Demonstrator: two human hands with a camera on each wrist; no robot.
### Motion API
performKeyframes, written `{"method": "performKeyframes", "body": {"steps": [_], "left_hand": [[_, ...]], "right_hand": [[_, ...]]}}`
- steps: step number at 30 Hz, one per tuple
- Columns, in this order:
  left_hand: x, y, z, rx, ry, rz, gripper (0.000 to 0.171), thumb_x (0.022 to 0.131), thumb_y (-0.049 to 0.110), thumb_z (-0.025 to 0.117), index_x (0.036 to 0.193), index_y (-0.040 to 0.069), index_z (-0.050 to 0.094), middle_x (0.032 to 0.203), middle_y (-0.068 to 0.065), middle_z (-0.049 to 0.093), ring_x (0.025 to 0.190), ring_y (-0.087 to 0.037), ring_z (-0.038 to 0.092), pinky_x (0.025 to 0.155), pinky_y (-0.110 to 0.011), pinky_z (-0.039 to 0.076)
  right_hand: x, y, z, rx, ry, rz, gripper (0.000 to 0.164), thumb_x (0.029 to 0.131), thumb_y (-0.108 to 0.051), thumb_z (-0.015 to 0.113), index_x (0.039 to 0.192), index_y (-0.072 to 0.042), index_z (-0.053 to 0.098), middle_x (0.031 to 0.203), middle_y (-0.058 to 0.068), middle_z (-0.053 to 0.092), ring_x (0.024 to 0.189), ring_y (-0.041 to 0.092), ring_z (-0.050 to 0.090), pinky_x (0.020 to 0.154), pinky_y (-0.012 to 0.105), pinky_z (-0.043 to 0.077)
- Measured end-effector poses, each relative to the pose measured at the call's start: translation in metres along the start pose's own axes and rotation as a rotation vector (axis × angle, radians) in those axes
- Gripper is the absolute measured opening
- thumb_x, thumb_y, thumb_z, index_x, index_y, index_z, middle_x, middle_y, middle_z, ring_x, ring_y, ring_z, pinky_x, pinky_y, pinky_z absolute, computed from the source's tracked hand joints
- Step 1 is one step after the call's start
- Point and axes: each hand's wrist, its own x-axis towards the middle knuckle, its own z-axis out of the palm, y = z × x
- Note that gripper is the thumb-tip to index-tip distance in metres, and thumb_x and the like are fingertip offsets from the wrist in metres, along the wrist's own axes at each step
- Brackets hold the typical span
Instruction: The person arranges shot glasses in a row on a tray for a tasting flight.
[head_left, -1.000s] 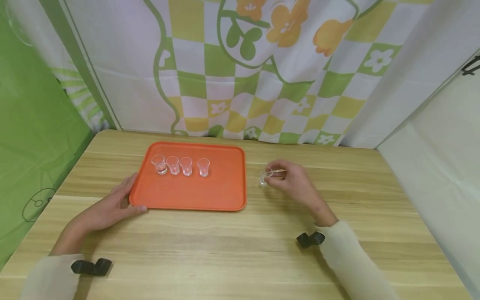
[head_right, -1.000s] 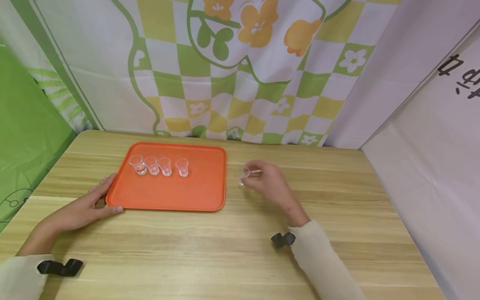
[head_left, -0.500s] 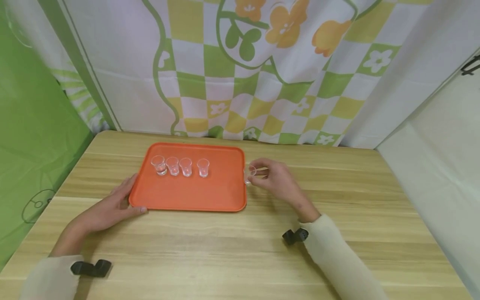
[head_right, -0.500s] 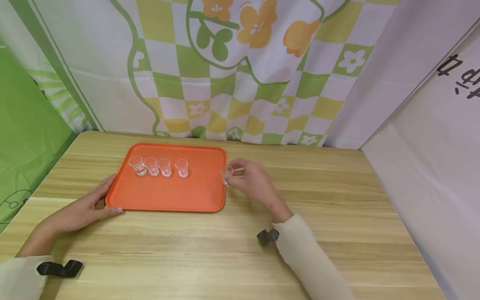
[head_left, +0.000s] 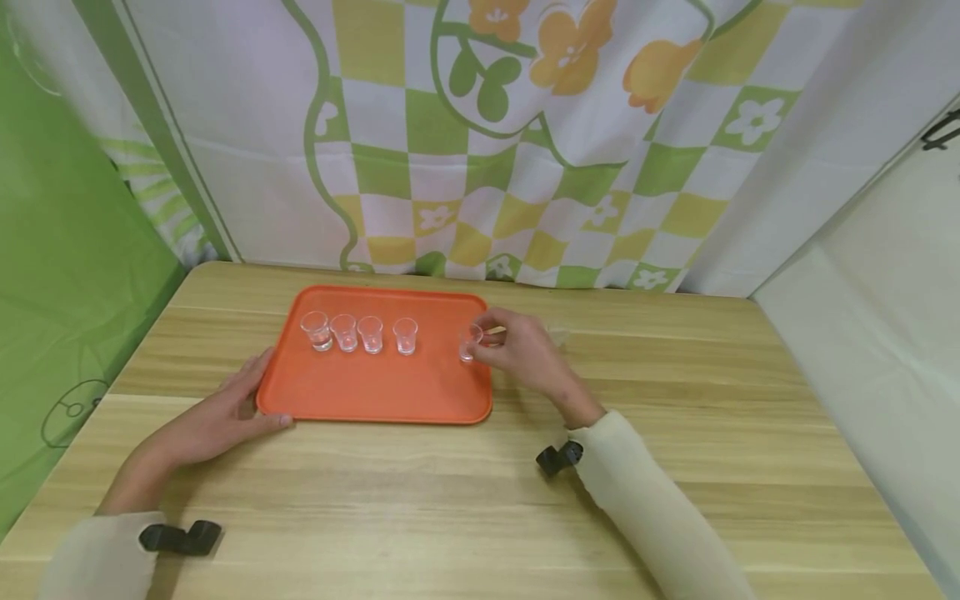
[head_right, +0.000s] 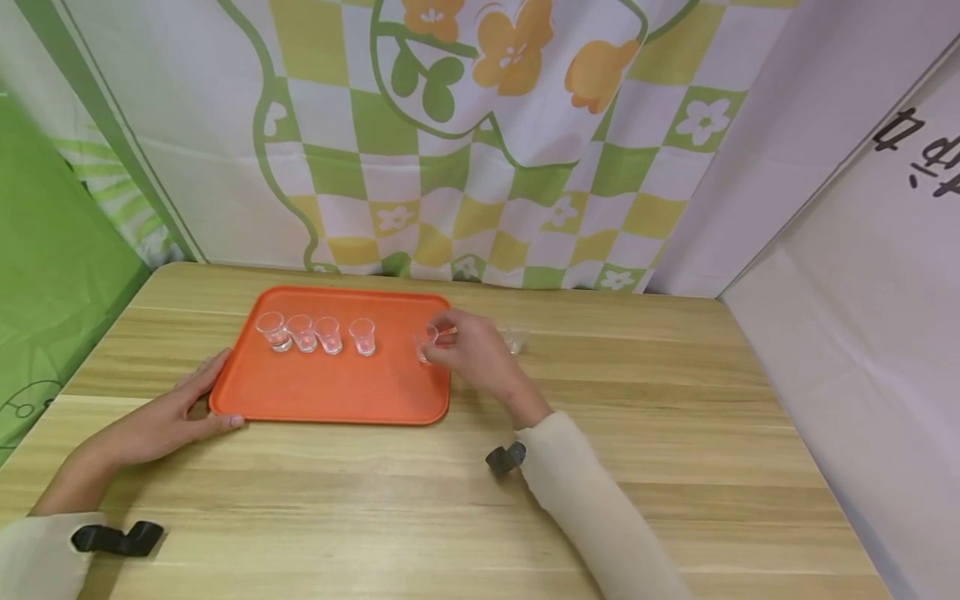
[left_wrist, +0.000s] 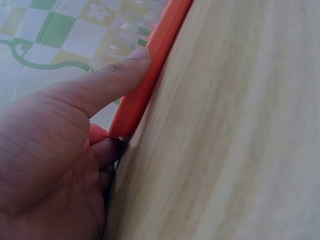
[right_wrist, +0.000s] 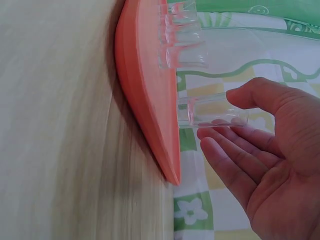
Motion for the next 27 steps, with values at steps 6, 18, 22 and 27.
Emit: {"method": "performKeyframes", "body": {"steps": [6, 18, 22, 27], "left_hand": [[0.000, 0.001, 0.000, 0.005, 0.000, -0.006, 0.104, 0.097, 0.041, 0.072, 0.167, 0.015, -0.001, 0.167, -0.029, -0.003, 0.150, -0.054, -0.002, 0.105, -0.083, 0.012], [0.001, 0.002, -0.001, -0.005, 0.003, 0.014, 0.104, 0.097, 0.039, 0.072, 0.167, 0.014, -0.001, 0.168, -0.028, -0.003, 0.151, -0.053, -0.003, 0.106, -0.083, 0.011], [0.001, 0.001, -0.001, -0.001, 0.004, 0.013, 0.104, 0.097, 0.039, 0.072, 0.167, 0.014, -0.001, 0.168, -0.029, -0.003, 0.150, -0.054, -0.002, 0.106, -0.083, 0.011], [0.000, 0.000, 0.000, 0.002, 0.001, 0.004, 0.104, 0.097, 0.040, 0.072, 0.167, 0.014, -0.002, 0.167, -0.030, -0.005, 0.150, -0.056, -0.002, 0.105, -0.083, 0.012]], "right_hand": [[0.012, -0.003, 0.009, -0.030, 0.002, -0.007, 0.029, 0.091, -0.006, 0.078, 0.116, 0.005, 0.067, 0.108, 0.011, 0.069, 0.099, 0.022, 0.073, 0.079, 0.027, 0.060], [0.025, -0.004, 0.021, -0.082, -0.011, 0.002, 0.032, 0.092, -0.011, 0.079, 0.118, 0.004, 0.068, 0.109, 0.010, 0.069, 0.102, 0.022, 0.072, 0.084, 0.028, 0.059], [0.028, -0.003, 0.024, -0.074, -0.013, 0.007, 0.029, 0.092, -0.011, 0.078, 0.116, 0.002, 0.068, 0.108, 0.008, 0.069, 0.102, 0.022, 0.072, 0.083, 0.028, 0.059], [0.031, -0.005, 0.027, -0.080, -0.014, -0.017, 0.028, 0.093, -0.011, 0.077, 0.115, 0.003, 0.068, 0.108, 0.010, 0.069, 0.102, 0.023, 0.073, 0.083, 0.027, 0.059]]}}
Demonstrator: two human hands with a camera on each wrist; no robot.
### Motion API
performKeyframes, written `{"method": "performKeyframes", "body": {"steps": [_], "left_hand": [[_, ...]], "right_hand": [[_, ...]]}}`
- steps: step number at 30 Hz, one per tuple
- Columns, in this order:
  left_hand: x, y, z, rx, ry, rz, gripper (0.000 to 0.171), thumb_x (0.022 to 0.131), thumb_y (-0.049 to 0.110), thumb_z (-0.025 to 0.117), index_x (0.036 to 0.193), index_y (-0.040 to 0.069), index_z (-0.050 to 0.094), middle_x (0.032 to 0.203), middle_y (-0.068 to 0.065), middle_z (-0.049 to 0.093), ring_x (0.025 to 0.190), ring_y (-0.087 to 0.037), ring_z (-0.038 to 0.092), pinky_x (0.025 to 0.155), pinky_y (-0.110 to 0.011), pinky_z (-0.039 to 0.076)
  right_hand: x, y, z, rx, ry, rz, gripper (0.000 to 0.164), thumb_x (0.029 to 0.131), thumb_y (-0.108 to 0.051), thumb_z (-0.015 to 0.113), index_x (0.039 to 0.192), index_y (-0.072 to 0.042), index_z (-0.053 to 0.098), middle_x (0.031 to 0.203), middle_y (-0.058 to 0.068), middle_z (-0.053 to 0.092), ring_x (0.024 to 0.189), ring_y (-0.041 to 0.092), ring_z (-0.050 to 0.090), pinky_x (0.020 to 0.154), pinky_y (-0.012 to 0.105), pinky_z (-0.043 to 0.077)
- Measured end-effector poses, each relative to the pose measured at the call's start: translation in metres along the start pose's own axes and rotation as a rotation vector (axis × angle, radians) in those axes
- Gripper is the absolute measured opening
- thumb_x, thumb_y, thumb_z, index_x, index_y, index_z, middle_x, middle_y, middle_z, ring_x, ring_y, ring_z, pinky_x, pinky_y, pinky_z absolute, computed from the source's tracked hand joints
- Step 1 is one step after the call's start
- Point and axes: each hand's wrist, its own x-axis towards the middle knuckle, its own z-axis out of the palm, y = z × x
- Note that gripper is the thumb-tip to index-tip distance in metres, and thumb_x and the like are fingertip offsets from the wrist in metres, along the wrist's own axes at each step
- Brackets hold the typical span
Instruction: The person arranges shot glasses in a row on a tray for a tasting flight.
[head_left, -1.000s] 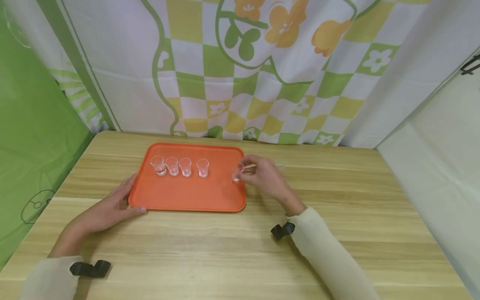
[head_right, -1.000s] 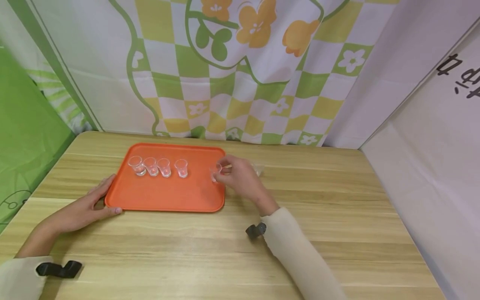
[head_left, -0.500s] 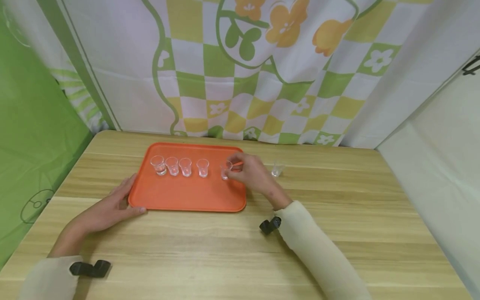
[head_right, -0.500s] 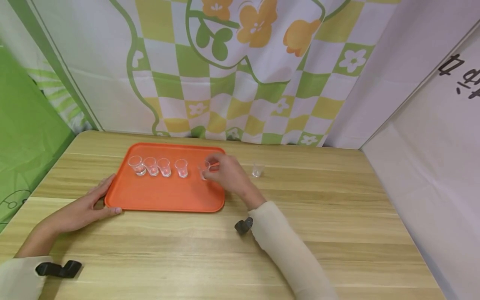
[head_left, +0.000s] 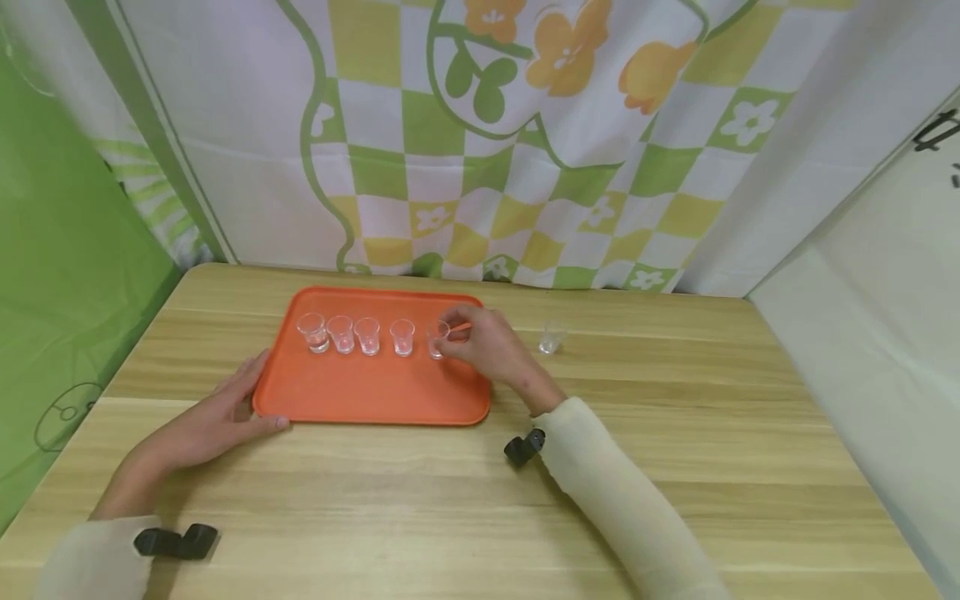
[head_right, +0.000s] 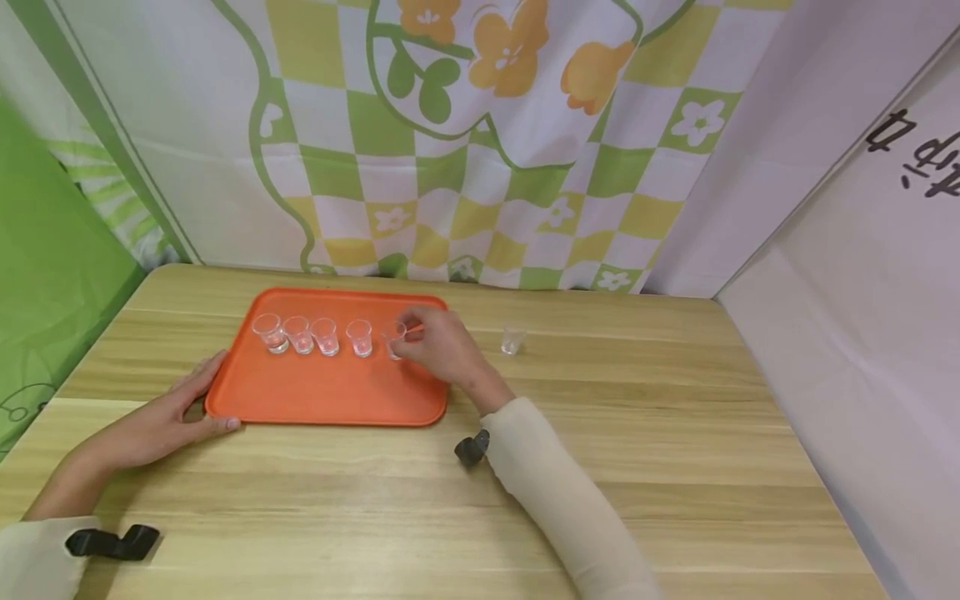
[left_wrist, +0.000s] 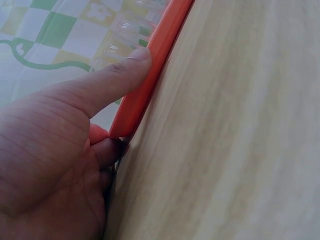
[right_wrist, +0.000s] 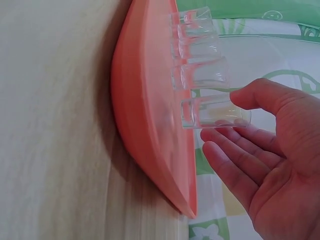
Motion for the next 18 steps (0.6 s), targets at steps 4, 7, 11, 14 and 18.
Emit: {"method": "performKeyframes", "body": {"steps": [4, 7, 11, 14, 18], "left_hand": [[-0.0013, 0.0001, -0.0001, 0.003, 0.005, 0.001, 0.104, 0.097, 0.040, 0.072, 0.167, 0.013, -0.001, 0.167, -0.030, -0.004, 0.150, -0.056, -0.001, 0.105, -0.083, 0.011], [-0.0014, 0.0010, -0.0010, 0.004, 0.006, 0.002, 0.104, 0.097, 0.040, 0.073, 0.167, 0.013, -0.001, 0.167, -0.031, -0.004, 0.150, -0.056, -0.002, 0.105, -0.083, 0.011], [-0.0013, 0.0017, -0.0014, 0.004, 0.004, -0.001, 0.105, 0.097, 0.040, 0.073, 0.167, 0.013, -0.001, 0.167, -0.031, -0.004, 0.150, -0.056, -0.002, 0.105, -0.083, 0.011], [-0.0013, 0.0011, -0.0008, 0.003, 0.002, -0.004, 0.105, 0.097, 0.040, 0.072, 0.167, 0.013, -0.002, 0.167, -0.031, -0.005, 0.150, -0.056, -0.003, 0.105, -0.084, 0.010], [-0.0008, 0.0004, -0.0002, -0.004, -0.001, 0.002, 0.105, 0.097, 0.039, 0.072, 0.167, 0.014, -0.002, 0.167, -0.030, -0.005, 0.150, -0.055, -0.003, 0.105, -0.084, 0.010]], "right_hand": [[0.0028, -0.0019, 0.0023, -0.001, 0.001, -0.012, 0.029, 0.093, -0.011, 0.077, 0.116, 0.004, 0.068, 0.108, 0.010, 0.069, 0.103, 0.024, 0.072, 0.084, 0.026, 0.058], [0.0042, -0.0022, 0.0032, -0.001, -0.002, 0.003, 0.031, 0.093, -0.012, 0.077, 0.118, 0.004, 0.068, 0.110, 0.009, 0.069, 0.103, 0.023, 0.072, 0.084, 0.026, 0.058], [0.0061, -0.0024, 0.0044, 0.007, -0.009, 0.011, 0.030, 0.093, -0.011, 0.077, 0.118, 0.004, 0.068, 0.112, 0.012, 0.069, 0.104, 0.024, 0.072, 0.084, 0.027, 0.058], [0.0070, -0.0020, 0.0055, 0.024, -0.016, 0.014, 0.030, 0.093, -0.011, 0.077, 0.118, 0.004, 0.067, 0.112, 0.013, 0.069, 0.104, 0.025, 0.072, 0.084, 0.027, 0.058], [0.0072, -0.0009, 0.0062, 0.029, -0.020, 0.024, 0.032, 0.093, -0.010, 0.077, 0.120, 0.005, 0.067, 0.113, 0.014, 0.069, 0.105, 0.025, 0.071, 0.084, 0.027, 0.058]]}}
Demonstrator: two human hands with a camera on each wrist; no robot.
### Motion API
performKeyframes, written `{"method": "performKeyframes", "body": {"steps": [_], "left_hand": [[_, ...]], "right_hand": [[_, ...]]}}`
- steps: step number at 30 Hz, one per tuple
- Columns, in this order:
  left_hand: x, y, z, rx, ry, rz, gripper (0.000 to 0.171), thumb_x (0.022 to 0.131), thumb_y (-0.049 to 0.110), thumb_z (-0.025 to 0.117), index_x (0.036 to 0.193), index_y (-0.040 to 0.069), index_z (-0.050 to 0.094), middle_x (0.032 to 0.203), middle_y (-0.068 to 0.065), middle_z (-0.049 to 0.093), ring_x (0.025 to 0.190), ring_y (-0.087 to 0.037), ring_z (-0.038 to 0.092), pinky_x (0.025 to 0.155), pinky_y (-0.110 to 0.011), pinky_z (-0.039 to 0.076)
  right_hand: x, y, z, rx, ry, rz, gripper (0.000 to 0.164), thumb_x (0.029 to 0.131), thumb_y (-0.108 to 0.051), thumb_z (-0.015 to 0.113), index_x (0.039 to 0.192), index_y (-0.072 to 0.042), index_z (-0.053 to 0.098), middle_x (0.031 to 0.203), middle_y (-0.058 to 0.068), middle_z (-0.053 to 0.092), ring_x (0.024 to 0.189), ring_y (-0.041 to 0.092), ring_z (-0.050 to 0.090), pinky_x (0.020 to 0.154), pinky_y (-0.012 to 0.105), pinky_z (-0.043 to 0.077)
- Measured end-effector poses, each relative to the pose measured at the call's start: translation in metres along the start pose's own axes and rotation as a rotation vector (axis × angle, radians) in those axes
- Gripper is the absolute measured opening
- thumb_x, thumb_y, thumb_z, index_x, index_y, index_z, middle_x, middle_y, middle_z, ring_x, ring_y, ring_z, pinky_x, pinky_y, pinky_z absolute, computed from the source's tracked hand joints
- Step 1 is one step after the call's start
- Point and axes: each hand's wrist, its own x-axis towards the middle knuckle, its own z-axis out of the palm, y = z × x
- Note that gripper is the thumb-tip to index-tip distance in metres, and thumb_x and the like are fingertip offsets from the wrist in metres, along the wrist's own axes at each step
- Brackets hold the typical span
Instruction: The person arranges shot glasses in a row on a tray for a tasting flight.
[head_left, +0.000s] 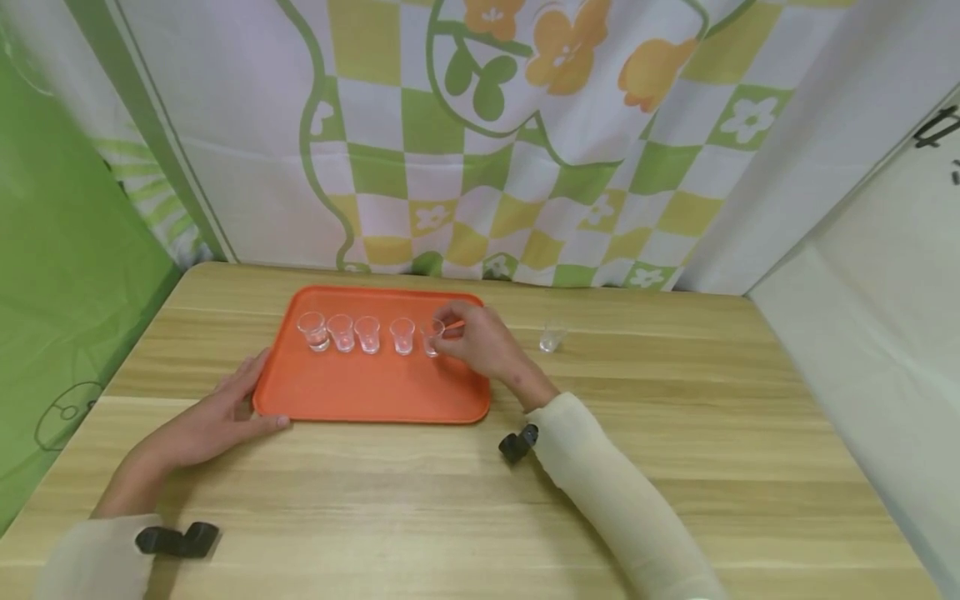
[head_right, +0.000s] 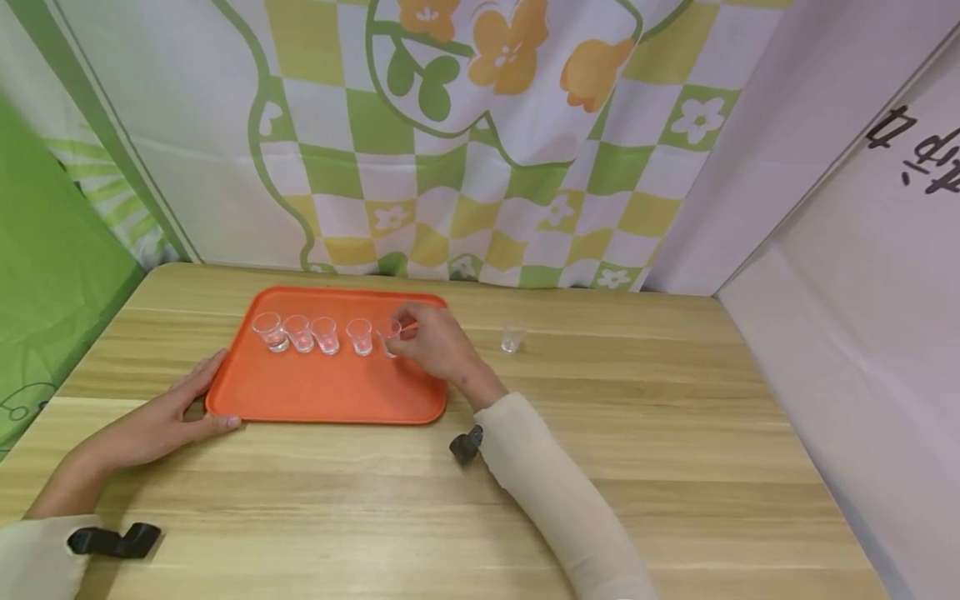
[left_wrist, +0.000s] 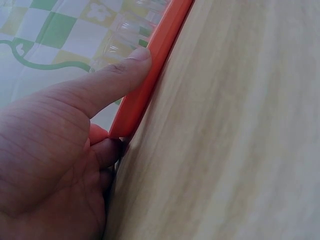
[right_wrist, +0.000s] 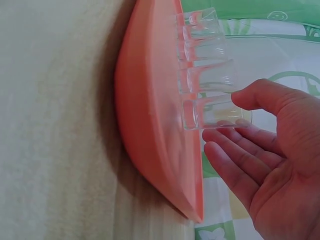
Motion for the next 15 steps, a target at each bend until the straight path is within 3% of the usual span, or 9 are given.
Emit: {"method": "performKeyframes", "body": {"steps": [15], "left_hand": [[0.0001, -0.0018, 0.0005, -0.008, 0.003, 0.002, 0.104, 0.097, 0.039, 0.072, 0.167, 0.014, -0.001, 0.167, -0.030, -0.005, 0.150, -0.055, -0.004, 0.105, -0.083, 0.010]], "right_hand": [[0.0006, 0.0002, 0.0050, -0.036, 0.025, 0.001, 0.031, 0.093, -0.009, 0.078, 0.119, 0.003, 0.067, 0.110, 0.009, 0.069, 0.104, 0.025, 0.071, 0.085, 0.027, 0.058]]}}
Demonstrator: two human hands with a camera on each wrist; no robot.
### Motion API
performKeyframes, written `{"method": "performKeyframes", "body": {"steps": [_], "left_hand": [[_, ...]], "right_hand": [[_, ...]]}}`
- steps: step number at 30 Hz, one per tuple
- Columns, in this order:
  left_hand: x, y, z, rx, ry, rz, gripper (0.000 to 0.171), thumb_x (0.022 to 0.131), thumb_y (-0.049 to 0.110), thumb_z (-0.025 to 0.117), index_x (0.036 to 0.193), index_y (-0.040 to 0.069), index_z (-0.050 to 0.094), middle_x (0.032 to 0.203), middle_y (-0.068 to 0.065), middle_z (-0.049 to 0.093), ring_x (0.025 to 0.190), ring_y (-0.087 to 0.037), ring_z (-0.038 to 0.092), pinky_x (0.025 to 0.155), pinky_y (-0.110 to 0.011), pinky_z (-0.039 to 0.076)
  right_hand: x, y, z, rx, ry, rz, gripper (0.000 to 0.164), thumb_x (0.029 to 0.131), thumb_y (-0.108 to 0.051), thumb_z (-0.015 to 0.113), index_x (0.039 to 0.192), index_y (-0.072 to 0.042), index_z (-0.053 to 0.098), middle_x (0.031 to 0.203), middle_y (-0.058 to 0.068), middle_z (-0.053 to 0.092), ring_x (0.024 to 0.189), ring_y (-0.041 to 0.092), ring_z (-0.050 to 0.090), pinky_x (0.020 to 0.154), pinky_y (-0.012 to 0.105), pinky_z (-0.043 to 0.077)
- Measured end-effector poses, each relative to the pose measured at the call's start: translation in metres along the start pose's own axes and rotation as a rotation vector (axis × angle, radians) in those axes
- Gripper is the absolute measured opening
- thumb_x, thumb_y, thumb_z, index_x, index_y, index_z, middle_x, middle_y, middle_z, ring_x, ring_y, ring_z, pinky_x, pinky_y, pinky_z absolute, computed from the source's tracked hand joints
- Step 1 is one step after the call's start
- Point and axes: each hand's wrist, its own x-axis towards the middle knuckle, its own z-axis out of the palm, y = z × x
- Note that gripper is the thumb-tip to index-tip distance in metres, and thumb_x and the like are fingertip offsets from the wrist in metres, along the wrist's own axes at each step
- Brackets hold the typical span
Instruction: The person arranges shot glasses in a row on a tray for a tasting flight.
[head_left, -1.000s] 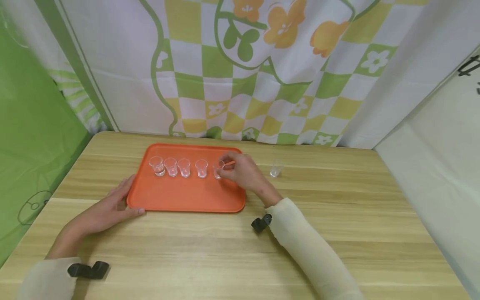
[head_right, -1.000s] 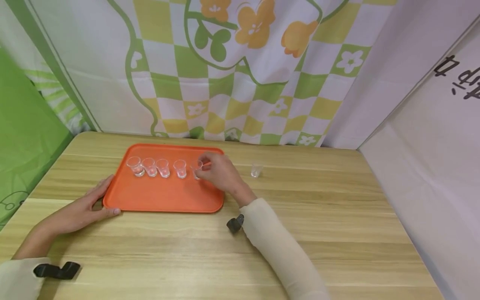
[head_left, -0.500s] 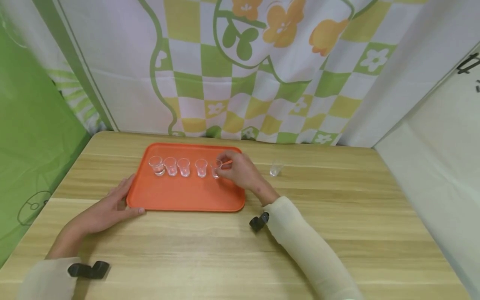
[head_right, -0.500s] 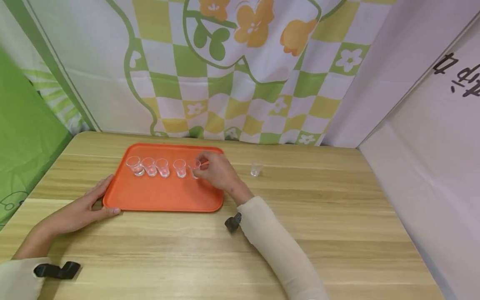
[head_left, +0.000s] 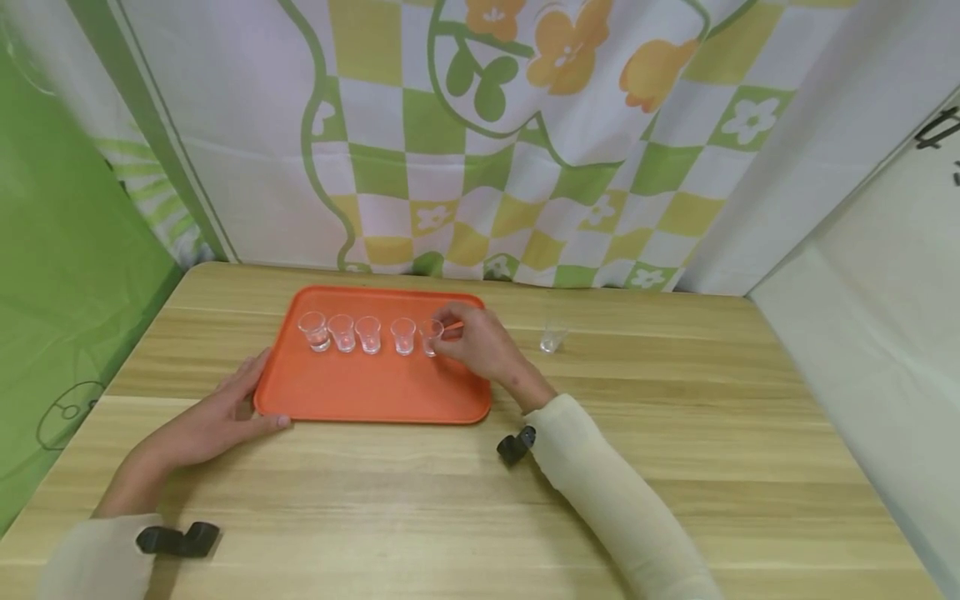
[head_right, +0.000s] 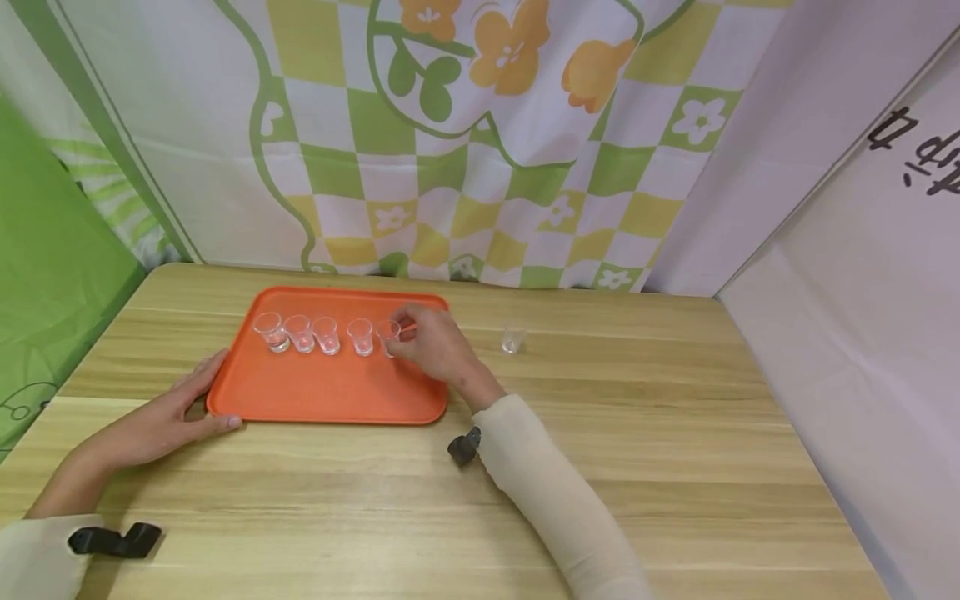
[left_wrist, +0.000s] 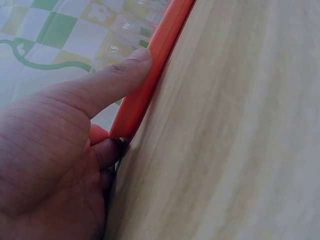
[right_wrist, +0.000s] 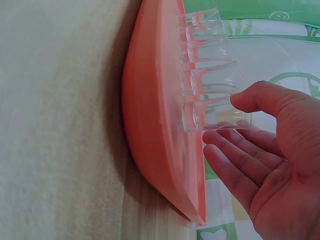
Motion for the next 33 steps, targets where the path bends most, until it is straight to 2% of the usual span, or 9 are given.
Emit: {"method": "performKeyframes", "body": {"steps": [20, 33], "left_hand": [[0.000, 0.002, 0.000, -0.003, -0.002, 0.004, 0.104, 0.097, 0.038, 0.073, 0.167, 0.013, -0.001, 0.168, -0.028, -0.005, 0.150, -0.054, -0.004, 0.105, -0.084, 0.010], [0.000, 0.003, 0.000, -0.014, 0.000, 0.004, 0.104, 0.097, 0.038, 0.073, 0.166, 0.012, -0.001, 0.167, -0.029, -0.005, 0.150, -0.055, -0.005, 0.105, -0.083, 0.009]], "right_hand": [[-0.003, 0.003, -0.005, -0.003, -0.012, -0.027, 0.037, 0.093, -0.008, 0.076, 0.126, 0.006, 0.065, 0.119, 0.016, 0.070, 0.107, 0.028, 0.071, 0.088, 0.029, 0.057], [-0.011, 0.009, -0.015, -0.023, -0.005, 0.009, 0.035, 0.092, -0.006, 0.077, 0.125, 0.000, 0.067, 0.117, 0.010, 0.071, 0.109, 0.027, 0.070, 0.089, 0.028, 0.057]]}}
